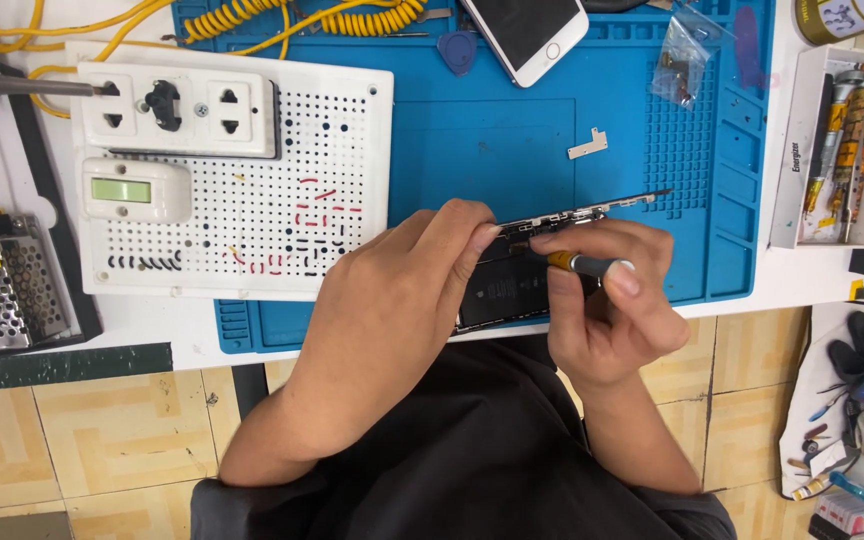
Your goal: The person uses a screwdriver to remove screws from a small metal bracket and then from the internal frame of a disassembled smartphone. They place the bracket on the workbench and continue to unscrew components inside the phone chassis.
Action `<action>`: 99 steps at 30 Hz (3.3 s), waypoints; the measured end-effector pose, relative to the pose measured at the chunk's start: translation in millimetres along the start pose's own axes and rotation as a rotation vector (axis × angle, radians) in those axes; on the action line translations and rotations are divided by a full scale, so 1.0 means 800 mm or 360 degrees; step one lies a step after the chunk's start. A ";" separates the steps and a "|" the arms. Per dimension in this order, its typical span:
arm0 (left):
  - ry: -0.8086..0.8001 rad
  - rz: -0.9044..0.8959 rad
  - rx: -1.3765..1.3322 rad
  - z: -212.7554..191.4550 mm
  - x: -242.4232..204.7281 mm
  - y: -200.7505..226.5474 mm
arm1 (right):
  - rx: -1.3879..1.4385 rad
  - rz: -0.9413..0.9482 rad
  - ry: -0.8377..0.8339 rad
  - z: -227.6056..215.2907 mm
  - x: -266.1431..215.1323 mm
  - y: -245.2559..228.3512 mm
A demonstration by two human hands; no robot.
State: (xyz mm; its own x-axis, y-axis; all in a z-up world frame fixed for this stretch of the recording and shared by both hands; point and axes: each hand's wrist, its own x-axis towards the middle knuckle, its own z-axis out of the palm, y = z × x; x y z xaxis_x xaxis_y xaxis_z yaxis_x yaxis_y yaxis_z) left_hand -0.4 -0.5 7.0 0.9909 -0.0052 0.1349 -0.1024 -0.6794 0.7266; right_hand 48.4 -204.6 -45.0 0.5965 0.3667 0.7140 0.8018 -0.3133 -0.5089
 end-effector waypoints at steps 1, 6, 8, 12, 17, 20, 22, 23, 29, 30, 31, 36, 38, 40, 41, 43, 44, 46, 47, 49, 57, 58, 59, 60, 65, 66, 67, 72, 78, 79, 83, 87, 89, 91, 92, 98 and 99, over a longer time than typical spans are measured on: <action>0.0001 0.0003 0.0000 0.000 0.000 0.000 | -0.0002 -0.0002 0.0002 0.000 0.001 0.000; -0.0028 -0.0006 0.0031 -0.001 0.001 0.002 | -0.0048 0.0010 -0.0013 -0.002 0.002 0.002; -0.0028 0.0006 0.0017 -0.004 -0.001 0.003 | -0.0031 0.0025 -0.0037 -0.003 0.004 -0.002; -0.0031 -0.0009 -0.0015 -0.005 0.000 0.009 | -0.0055 0.0030 -0.0018 -0.001 -0.008 0.002; -0.0069 -0.0071 0.0071 0.001 -0.007 0.011 | 0.0088 0.0040 0.0202 -0.016 -0.014 0.007; -0.0118 -0.0156 0.0136 0.005 -0.012 0.006 | 0.0191 0.0263 0.0518 -0.074 -0.014 0.030; -0.0147 -0.0222 0.0160 0.007 -0.018 0.005 | 0.0122 0.0482 0.0617 -0.135 -0.009 0.056; -0.0122 -0.0092 0.0111 0.007 -0.020 0.006 | -0.0161 0.0732 0.0436 -0.169 -0.004 0.072; -0.0245 0.0330 0.0124 -0.001 -0.035 -0.003 | -0.0862 0.1109 -0.0222 -0.257 0.021 0.139; -0.0274 0.0477 0.0224 -0.002 -0.038 -0.008 | -0.0918 0.1126 -0.0366 -0.259 0.023 0.142; -0.0265 0.0464 0.0237 -0.003 -0.039 -0.007 | -0.0901 0.1115 -0.0372 -0.258 0.015 0.150; -0.0312 0.0533 0.0367 -0.004 -0.040 -0.007 | -0.1085 0.0516 -0.0326 -0.220 0.015 0.152; -0.0247 0.0529 0.0371 0.000 -0.036 -0.008 | -0.0907 0.0389 -0.0413 -0.187 0.037 0.135; -0.0211 0.0506 0.0361 0.002 -0.035 -0.006 | -0.0720 0.0287 -0.0518 -0.155 0.056 0.115; -0.0208 0.0454 0.0309 0.005 -0.033 -0.006 | -0.0489 0.0353 -0.0723 -0.139 0.067 0.106; -0.0199 0.0387 0.0251 0.007 -0.028 -0.003 | -0.0247 0.0409 -0.0938 -0.114 0.084 0.101; -0.0176 0.0321 0.0196 0.007 -0.025 0.000 | -0.0236 0.0433 -0.1065 -0.104 0.090 0.105; -0.0157 0.0262 0.0138 0.008 -0.020 0.002 | -0.0231 0.0461 -0.1186 -0.091 0.098 0.113; -0.0142 0.0237 0.0083 0.010 -0.019 0.001 | -0.0288 0.0496 -0.1244 -0.088 0.102 0.116; -0.0126 0.0204 0.0023 0.014 -0.017 -0.002 | -0.0344 0.0530 -0.1308 -0.085 0.107 0.119; -0.0042 0.0193 0.0054 0.028 -0.022 -0.021 | -0.0421 0.0718 -0.1410 -0.083 0.117 0.115; -0.0035 0.0202 0.0058 0.028 -0.022 -0.021 | -0.0426 0.0711 -0.1401 -0.083 0.118 0.114; -0.0040 0.0208 0.0075 0.028 -0.022 -0.021 | -0.0412 0.0737 -0.1410 -0.083 0.119 0.114; -0.0044 0.0213 0.0093 0.027 -0.022 -0.021 | -0.0397 0.0762 -0.1419 -0.082 0.120 0.113; 0.0053 0.0055 -0.0110 0.030 -0.022 -0.018 | -0.0413 0.0665 -0.1332 -0.080 0.117 0.111; 0.0081 -0.0053 -0.0203 0.033 -0.023 -0.018 | -0.0410 0.0611 -0.1287 -0.080 0.112 0.113; 0.0074 -0.0068 -0.0200 0.033 -0.021 -0.017 | -0.0398 0.0617 -0.1296 -0.082 0.111 0.116; 0.0018 -0.0157 -0.0312 0.026 -0.015 -0.006 | -0.0301 0.0492 -0.1256 -0.096 0.105 0.111; 0.0000 0.0161 -0.0131 0.030 -0.020 -0.017 | -0.0177 0.0690 -0.0660 -0.176 0.090 0.064; -0.0004 0.0156 -0.0132 0.031 -0.020 -0.018 | -0.0175 0.0694 -0.0663 -0.191 0.061 0.063; -0.0034 0.0161 0.0182 0.033 -0.021 -0.015 | 0.0247 0.0990 -0.0541 -0.195 -0.015 0.035; 0.0061 0.0221 0.0140 0.034 -0.022 -0.008 | 0.0104 0.1038 -0.0535 -0.110 -0.016 -0.016; 0.0066 0.0234 0.0144 0.030 -0.016 -0.003 | 0.0049 0.0957 -0.0475 -0.086 -0.017 -0.016; 0.0072 0.0234 0.0148 0.027 -0.015 0.002 | 0.0000 0.0877 -0.0427 -0.071 -0.020 -0.017; 0.0077 0.0238 0.0132 0.026 -0.015 0.003 | -0.0081 0.0870 -0.0414 -0.067 -0.021 -0.017; 0.0112 0.0240 0.0056 0.024 -0.010 0.004 | -0.0189 0.0790 -0.0412 -0.046 -0.006 -0.012; 0.0135 0.0251 0.0060 0.024 -0.009 0.004 | -0.0235 0.0798 -0.0394 -0.043 -0.005 -0.013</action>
State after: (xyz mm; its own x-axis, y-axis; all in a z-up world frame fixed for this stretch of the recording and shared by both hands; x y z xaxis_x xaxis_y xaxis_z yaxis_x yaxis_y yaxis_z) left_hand -5.9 -16.7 -4.8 0.9517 -0.0532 0.3024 -0.2511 -0.7019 0.6665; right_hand 36.4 -233.1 -26.3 0.9072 0.3304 0.2603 0.4160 -0.6139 -0.6709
